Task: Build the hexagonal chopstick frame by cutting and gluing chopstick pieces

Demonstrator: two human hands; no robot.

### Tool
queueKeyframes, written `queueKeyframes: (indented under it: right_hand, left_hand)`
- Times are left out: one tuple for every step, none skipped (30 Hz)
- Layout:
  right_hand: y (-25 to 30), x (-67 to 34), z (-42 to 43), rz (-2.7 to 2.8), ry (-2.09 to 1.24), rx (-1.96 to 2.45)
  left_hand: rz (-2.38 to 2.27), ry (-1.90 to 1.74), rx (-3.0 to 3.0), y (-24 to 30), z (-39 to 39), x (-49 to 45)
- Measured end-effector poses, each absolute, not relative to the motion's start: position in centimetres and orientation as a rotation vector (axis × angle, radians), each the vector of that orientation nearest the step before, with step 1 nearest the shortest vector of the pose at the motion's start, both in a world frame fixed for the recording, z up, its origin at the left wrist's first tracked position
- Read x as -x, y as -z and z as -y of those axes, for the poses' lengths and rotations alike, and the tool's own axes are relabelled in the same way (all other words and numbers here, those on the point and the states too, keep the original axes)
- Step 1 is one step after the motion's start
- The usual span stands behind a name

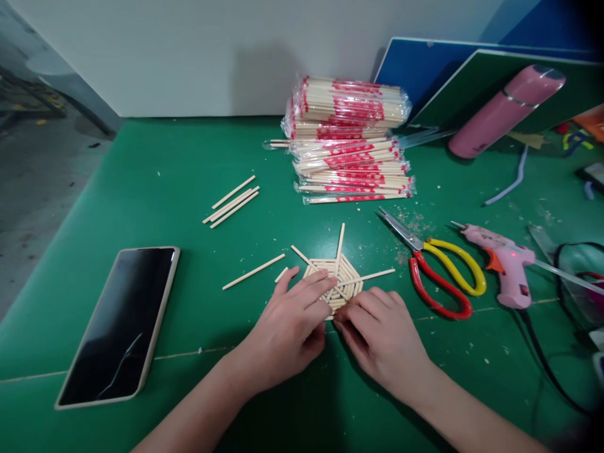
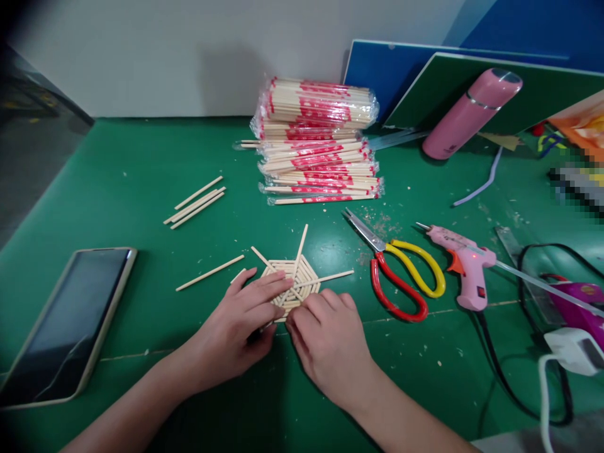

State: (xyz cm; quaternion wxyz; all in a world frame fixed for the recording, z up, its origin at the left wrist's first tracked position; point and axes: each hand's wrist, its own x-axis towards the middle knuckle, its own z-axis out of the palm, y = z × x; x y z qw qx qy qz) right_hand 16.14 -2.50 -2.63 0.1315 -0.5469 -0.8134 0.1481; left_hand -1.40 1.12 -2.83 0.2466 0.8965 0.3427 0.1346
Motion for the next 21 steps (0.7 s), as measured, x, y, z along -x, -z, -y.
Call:
queueKeyframes:
  right_hand:
    - [2.7,-16.1,2.5,2.357,-0.442,1.591]
    - [2.7,-16.1,2.6,2.352,-0.456,1.593]
    - [2.7,-16.1,2.6,2.344,-0.469,1.594]
    - [2.8,-16.1,2.6,2.330,-0.481,1.597]
    - [2.8,-16.1,2.6,2.306,-0.489,1.604]
    - [2.8,-16.1,2.7,2.272,-0.493,1.613]
    - [2.9,-16.2,2.7,2.231,-0.497,1.622]
    - [2.9,-16.3,2.7,2.185,-0.502,1.631]
    - [2.8,-16.5,2.8,2.143,-0.510,1.640]
    - [2.8,-16.8,2.8,2.109,-0.518,1.645]
    - [2.8,-17.1,2.9,2.082,-0.525,1.651]
    - [2.8,-17.4,2.9,2.059,-0.526,1.663]
    - [2.8,-17.8,3.0,2.038,-0.522,1.681]
    - [2.8,-18.2,3.1,2.023,-0.518,1.699]
    - [2.8,-18.5,3.1,2.015,-0.521,1.714]
    - [2.8,-18.7,3.2,2.017,-0.529,1.722]
    - [2.9,-18.9,3.2,2.030,-0.541,1.722]
    - [2.9,-19.0,3.2,2.052,-0.547,1.711]
    - [3.0,-19.0,3.2,2.078,-0.550,1.695]
    - [3.0,-19.1,3.2,2.104,-0.545,1.677]
    - [3.1,-19.0,3.2,2.126,-0.534,1.660]
  left_hand:
    - [-0.932,-0.378,-2.446,2.9,-1.1,1.3]
    - [-0.931,-0.392,-2.449,2.9,-1.1,1.3]
    - [-0.933,-0.407,-2.454,2.9,-1.2,1.2]
    - [-0.940,-0.426,-2.463,3.0,-1.2,1.1]
    - [-0.949,-0.440,-2.473,3.0,-1.1,1.0]
    - [-0.959,-0.453,-2.484,3.1,-1.1,1.0]
    - [-0.967,-0.466,-2.495,3.1,-1.1,0.9]
    - [-0.973,-0.480,-2.504,3.2,-1.1,0.8]
    - [-0.976,-0.492,-2.510,3.2,-1.1,0.8]
    - [-0.978,-0.504,-2.514,3.2,-1.1,0.7]
    - [-0.980,-0.516,-2.516,3.2,-1.0,0.7]
    - [-0.981,-0.526,-2.517,3.2,-1.0,0.7]
    - [-0.980,-0.528,-2.519,3.3,-1.0,0.7]
    - [-0.976,-0.527,-2.522,3.3,-0.9,0.7]
    - [-0.974,-0.529,-2.526,3.3,-0.9,0.7]
    - [-0.974,-0.532,-2.531,3.4,-0.9,0.7]
    - [-0.974,-0.531,-2.536,3.4,-0.9,0.7]
    - [-0.974,-0.531,-2.541,3.4,-0.9,0.7]
    - [-0.974,-0.529,-2.547,3.4,-0.9,0.7]
    - [-0.971,-0.525,-2.552,3.5,-1.0,0.7]
    - [-0.968,-0.519,-2.556,3.5,-1.0,0.7]
